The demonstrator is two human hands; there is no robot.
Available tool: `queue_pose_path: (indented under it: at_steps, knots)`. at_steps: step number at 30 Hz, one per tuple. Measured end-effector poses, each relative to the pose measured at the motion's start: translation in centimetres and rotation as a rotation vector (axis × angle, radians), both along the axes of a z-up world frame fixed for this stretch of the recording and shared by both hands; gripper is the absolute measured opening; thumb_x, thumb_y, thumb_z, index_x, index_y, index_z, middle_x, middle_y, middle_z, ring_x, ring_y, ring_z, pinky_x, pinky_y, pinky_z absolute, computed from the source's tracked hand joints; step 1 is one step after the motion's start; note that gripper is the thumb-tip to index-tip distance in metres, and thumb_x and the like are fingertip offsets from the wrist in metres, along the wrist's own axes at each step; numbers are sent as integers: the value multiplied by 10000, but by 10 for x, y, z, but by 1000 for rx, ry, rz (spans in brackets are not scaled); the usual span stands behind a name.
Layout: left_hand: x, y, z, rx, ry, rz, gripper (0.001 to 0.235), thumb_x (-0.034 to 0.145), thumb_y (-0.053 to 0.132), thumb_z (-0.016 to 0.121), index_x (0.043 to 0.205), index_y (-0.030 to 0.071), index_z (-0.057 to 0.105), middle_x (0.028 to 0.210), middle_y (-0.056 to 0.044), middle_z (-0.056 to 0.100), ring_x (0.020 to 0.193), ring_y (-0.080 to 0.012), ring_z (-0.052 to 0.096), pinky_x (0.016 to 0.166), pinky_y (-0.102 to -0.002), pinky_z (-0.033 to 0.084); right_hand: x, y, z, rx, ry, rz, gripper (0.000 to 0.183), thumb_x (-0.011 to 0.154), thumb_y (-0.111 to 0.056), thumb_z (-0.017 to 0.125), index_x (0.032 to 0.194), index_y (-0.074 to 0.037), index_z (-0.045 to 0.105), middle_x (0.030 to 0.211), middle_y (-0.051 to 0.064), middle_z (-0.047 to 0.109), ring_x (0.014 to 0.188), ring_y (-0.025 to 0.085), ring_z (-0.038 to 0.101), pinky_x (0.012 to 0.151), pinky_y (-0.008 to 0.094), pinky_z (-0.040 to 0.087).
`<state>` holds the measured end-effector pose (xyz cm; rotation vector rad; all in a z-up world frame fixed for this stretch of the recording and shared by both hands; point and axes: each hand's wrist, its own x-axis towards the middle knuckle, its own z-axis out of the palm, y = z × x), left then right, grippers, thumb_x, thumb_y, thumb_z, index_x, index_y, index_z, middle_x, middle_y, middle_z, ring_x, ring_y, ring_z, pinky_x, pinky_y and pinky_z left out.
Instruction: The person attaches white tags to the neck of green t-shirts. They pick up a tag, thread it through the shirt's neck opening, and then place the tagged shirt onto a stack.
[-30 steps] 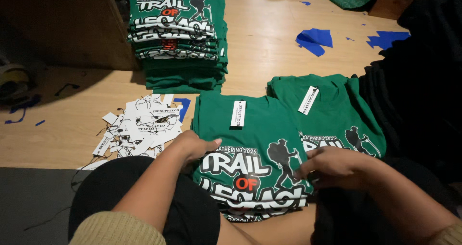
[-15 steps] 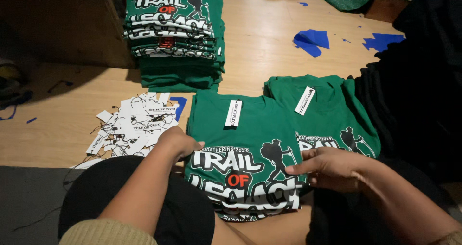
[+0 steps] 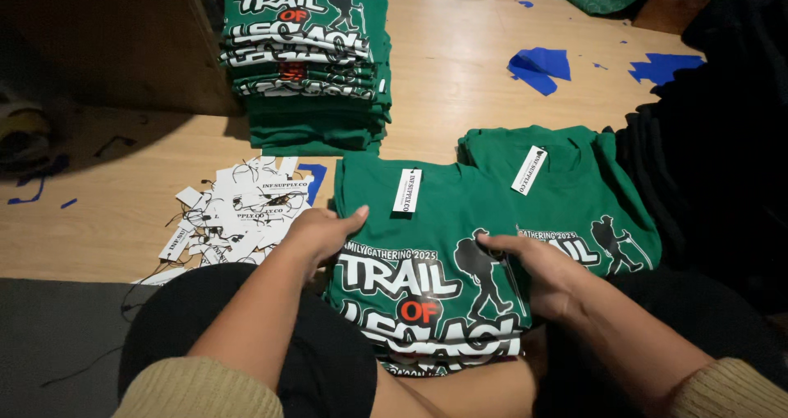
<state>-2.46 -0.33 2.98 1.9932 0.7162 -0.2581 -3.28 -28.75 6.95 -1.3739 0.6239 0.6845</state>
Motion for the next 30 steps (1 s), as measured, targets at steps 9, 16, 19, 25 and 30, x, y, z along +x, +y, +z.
queue_pose_path:
  at_steps: [9,16,19,25,30]
  knots:
    - [9,-3,5,163,-135,-164,782,926,679,565,1461,135,395,1405,-228,606,1389,-366,529,1160,-514,420,4,18,8,-216,-237,-101,1036,800,-394,777,1631,-192,192,1492,335,419,1335,461,502,1056,661,413]
    - [-7,-15,29,189,-204,-364,680,1028,358,515,1581,248,136,1505,-310,474,1416,-473,469,1183,-584,388,-7,41,37,-344,-429,31,856,844,43,649,1569,-361,439,1530,290,430,1253,408,582,946,490,551]
    - [5,-6,3,246,-229,-143,705,978,545,580,1498,173,281,1500,-284,399,1365,-487,502,1137,-591,432,-6,43,41,-374,-603,52,744,841,26,599,1482,-353,577,1622,192,413,1445,350,422,1121,417,399]
    - [20,-1,-27,301,-273,-189,589,894,587,702,1116,41,697,1063,-140,766,1183,-381,670,1003,-529,530,11,16,4,-535,-561,38,760,817,-28,649,1459,-425,569,1620,172,427,1470,358,421,1107,425,410]
    - [17,-12,-17,284,-352,-231,570,827,527,783,1076,24,682,1008,-152,719,1149,-382,670,966,-501,544,0,13,3,-600,-432,-53,769,774,-52,655,1428,-453,605,1516,207,519,1336,352,537,1015,421,463]
